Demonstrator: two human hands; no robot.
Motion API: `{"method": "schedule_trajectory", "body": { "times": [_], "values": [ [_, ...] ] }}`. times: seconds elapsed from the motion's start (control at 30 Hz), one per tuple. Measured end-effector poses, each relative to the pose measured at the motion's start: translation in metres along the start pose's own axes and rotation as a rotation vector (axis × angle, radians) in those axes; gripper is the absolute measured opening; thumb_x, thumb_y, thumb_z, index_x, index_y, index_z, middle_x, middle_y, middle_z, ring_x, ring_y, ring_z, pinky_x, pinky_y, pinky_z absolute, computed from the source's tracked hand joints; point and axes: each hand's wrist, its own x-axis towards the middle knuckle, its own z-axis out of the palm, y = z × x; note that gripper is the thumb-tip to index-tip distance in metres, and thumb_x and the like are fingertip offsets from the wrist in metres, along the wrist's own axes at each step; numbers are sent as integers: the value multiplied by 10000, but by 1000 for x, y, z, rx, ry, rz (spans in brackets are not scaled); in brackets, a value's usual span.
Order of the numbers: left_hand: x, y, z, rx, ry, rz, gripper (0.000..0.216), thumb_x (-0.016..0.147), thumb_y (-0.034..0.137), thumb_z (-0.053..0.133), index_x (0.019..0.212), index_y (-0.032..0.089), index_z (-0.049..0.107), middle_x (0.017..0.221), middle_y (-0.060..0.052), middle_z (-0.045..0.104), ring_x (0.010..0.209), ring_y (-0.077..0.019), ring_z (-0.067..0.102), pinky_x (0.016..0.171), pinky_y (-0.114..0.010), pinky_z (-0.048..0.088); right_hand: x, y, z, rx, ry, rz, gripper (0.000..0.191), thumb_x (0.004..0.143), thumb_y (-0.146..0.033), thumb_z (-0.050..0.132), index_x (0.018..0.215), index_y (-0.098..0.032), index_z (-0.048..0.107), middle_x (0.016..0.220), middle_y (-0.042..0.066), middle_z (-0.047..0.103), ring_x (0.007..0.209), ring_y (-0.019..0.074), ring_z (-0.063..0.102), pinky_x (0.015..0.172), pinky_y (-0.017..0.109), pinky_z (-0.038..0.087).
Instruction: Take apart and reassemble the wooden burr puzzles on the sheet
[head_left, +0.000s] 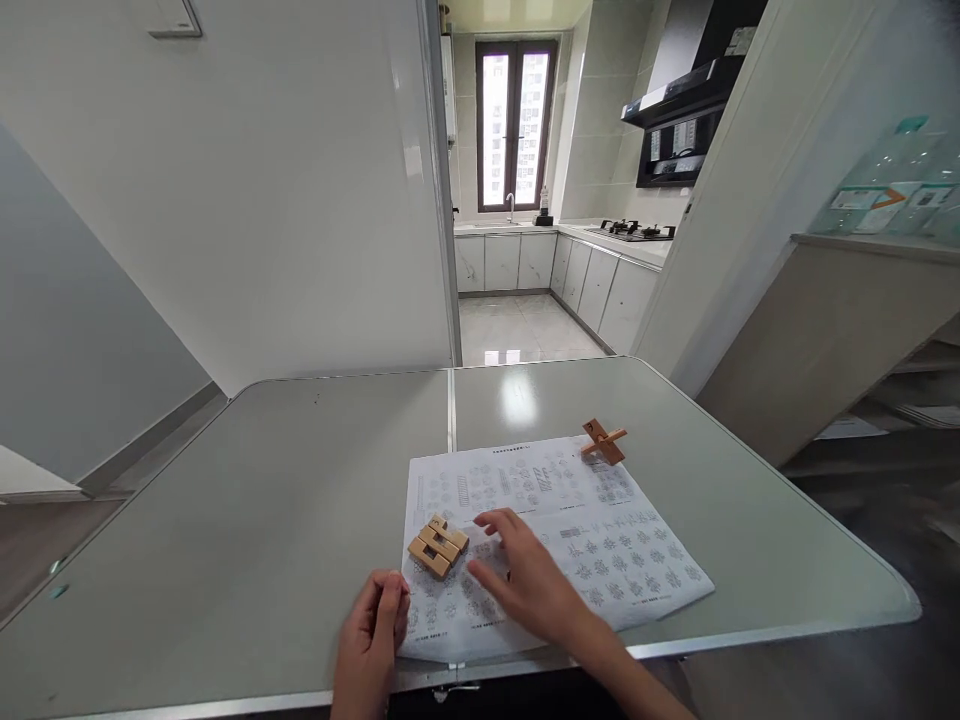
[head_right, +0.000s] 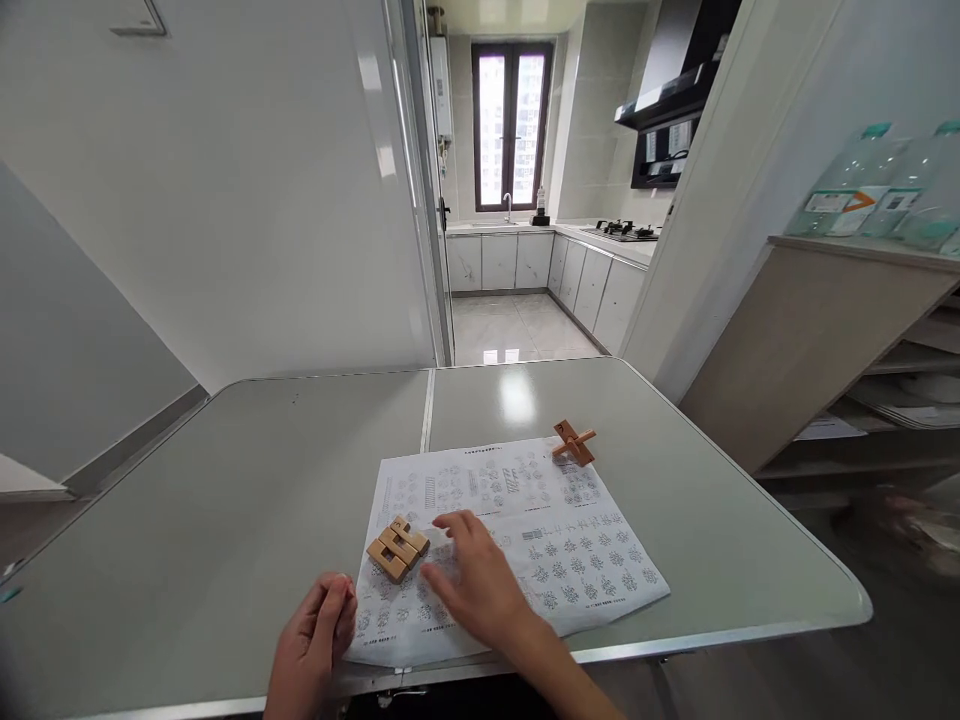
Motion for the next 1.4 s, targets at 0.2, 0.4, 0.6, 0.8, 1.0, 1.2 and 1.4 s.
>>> {"method": "schedule_trajectory", "body": {
  "times": [0.2, 0.4, 0.6, 0.8, 1.0, 1.2, 1.4],
  "values": [
    [2, 5, -24, 708, -68, 414, 303, 922, 530, 617, 878, 238, 685, 807, -30, 685, 737, -223, 636, 679, -291, 510, 5, -13, 59, -174, 91, -66, 691, 752, -258, 827, 1364, -284, 507, 1319, 91, 612, 1210, 339, 582, 1041, 534, 506],
    [3, -3, -18, 888, -67, 545, 231, 953, 458, 594, 883, 247, 657, 796, -26, 678, 768, -228, 660, 709, -308, 520, 10, -7, 63, -266, 156, -75, 556, 816, -200, 710, 1333, -239, 510, 1184, 93, 662, 1111, 330, 603, 982, 541, 520],
    [4, -5, -19, 920, -96, 534, 256, 971, 478, 570, 900, 247, 653, 794, -31, 682, 744, -222, 654, 687, -301, 514, -1, 11, 29, -274, 230, -69, 470, 830, -195, 689, 1273, -246, 538, 1141, 83, 677, 1083, 320, 619, 944, 511, 550],
    [2, -4, -19, 919, -94, 509, 247, 970, 470, 574, 916, 246, 662, 826, -37, 689, 757, -225, 657, 646, -285, 503, -17, 31, -5, -295, 321, 11, 451, 875, -271, 684, 1299, -256, 528, 1166, 101, 675, 1082, 337, 633, 884, 512, 574],
    [2, -7, -18, 925, -79, 504, 240, 962, 470, 589, 938, 248, 677, 851, -47, 703, 760, -229, 665, 625, -280, 505, -24, 41, -8, -315, 368, 75, 453, 879, -343, 697, 1292, -262, 529, 1163, 112, 674, 1077, 351, 640, 857, 510, 577],
    [2, -2, -16, 907, -69, 510, 243, 961, 476, 590, 928, 249, 669, 832, -39, 691, 750, -227, 658, 626, -284, 508, -31, 42, -2, -274, 354, 111, 477, 873, -358, 717, 1303, -269, 532, 1173, 109, 671, 1104, 358, 629, 899, 530, 571],
    [-1, 5, 4, 845, -79, 541, 193, 974, 428, 585, 938, 246, 639, 871, -44, 668, 801, -241, 652, 742, -331, 528, -41, 35, -20, -116, 187, 115, 506, 901, -369, 703, 1358, -320, 490, 1302, 83, 611, 1167, 321, 626, 930, 474, 586]
  ]
}}
